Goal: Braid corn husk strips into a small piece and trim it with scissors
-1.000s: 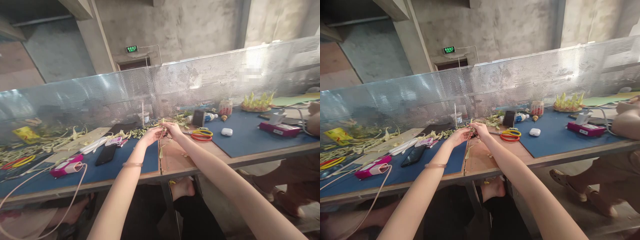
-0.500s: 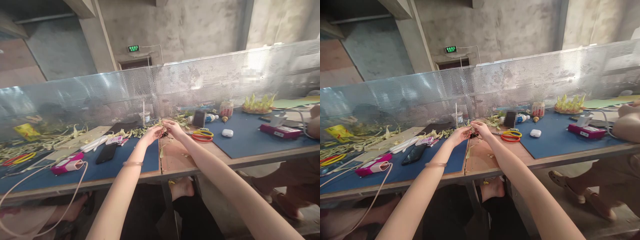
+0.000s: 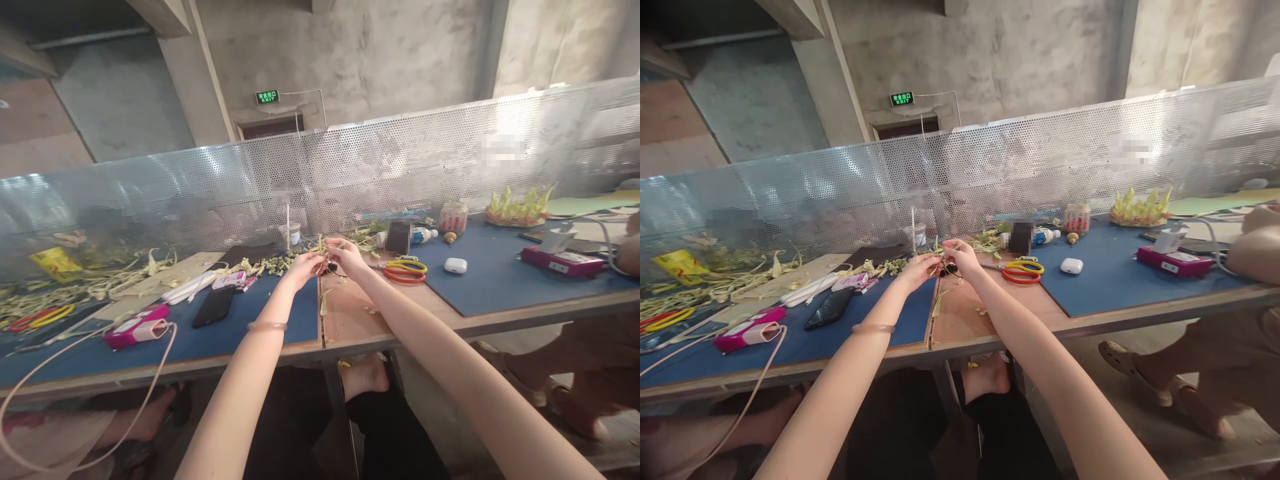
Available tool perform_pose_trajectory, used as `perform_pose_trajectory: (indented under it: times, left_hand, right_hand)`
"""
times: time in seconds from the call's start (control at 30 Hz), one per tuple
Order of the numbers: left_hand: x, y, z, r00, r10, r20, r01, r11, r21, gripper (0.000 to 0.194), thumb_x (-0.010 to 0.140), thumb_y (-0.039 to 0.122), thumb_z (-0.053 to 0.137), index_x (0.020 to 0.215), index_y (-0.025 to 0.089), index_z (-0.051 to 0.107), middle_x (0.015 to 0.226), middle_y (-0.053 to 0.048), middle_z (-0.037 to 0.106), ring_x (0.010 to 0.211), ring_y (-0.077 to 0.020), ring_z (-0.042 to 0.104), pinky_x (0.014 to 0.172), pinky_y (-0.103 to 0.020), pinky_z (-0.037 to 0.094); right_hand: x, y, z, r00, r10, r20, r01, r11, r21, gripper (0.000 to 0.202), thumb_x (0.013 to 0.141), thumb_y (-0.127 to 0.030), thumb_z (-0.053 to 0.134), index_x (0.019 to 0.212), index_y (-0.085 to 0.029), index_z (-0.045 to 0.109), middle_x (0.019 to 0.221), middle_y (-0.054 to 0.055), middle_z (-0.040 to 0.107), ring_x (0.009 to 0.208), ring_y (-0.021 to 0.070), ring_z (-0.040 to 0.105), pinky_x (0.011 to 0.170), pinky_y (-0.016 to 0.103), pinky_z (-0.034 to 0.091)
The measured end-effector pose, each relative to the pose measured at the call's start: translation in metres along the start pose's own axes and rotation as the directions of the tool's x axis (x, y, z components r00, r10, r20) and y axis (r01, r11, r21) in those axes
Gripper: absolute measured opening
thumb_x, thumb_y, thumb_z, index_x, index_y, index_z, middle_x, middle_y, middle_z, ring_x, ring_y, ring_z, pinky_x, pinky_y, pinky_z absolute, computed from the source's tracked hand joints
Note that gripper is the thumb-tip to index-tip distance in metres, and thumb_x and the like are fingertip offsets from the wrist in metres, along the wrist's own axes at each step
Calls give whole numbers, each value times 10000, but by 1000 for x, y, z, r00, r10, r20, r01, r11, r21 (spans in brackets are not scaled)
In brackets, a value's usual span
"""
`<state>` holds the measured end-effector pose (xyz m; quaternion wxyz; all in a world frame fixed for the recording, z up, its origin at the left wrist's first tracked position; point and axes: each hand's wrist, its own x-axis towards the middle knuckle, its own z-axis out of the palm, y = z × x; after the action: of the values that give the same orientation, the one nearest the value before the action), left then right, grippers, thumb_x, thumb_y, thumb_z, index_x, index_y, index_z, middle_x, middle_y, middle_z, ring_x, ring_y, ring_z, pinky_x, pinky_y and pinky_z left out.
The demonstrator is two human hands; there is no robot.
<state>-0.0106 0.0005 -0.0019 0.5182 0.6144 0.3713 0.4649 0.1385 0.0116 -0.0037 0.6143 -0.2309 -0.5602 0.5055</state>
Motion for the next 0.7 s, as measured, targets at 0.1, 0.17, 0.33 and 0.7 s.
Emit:
perform_pose_trajectory:
  times: [0.1, 0.17, 0.33, 0.7]
  left_hand:
    - [-2, 2, 1, 1000, 3, 15, -3, 1000, 7, 192, 849, 268, 530, 960, 119, 580, 901, -39, 617, 746, -133, 600, 661, -310, 510]
    - [-3, 2, 2, 1000, 4, 18, -5, 1000, 8, 188, 849, 266, 532, 953, 118, 582, 895, -38, 618, 745, -133, 600, 662, -310, 510]
    - [-4, 3, 4, 1000, 4, -4, -4, 1000, 4, 191, 849, 263, 531, 966, 120, 575, 916, -41, 611, 754, -135, 597, 661, -311, 510]
    - [-3, 4, -1, 999, 6, -36, -6, 1000, -14, 195, 848, 274, 532, 949, 116, 585, 879, -38, 625, 759, -137, 606, 680, -315, 507]
  right_hand:
    - [-1, -1, -1, 1000, 3, -17, -3, 1000, -4, 191, 873, -281, 519, 973, -123, 555, 835, 8, 583, 646, 89, 561, 576, 242, 490]
    - [-1, -1, -2, 999, -1, -32, 0, 1000, -16, 197, 872, -283, 519, 984, -124, 553, 843, 10, 584, 651, 91, 563, 580, 245, 492]
    - [2, 3, 1, 997, -19, -78, 13, 997, -80, 221, 878, -285, 510, 1034, -130, 535, 882, 20, 581, 672, 96, 567, 584, 249, 496]
    - [1, -2, -17, 1000, 2, 2, -1, 894, -448, 206, 869, -301, 524, 964, -124, 568, 864, 20, 596, 695, 106, 579, 621, 271, 502]
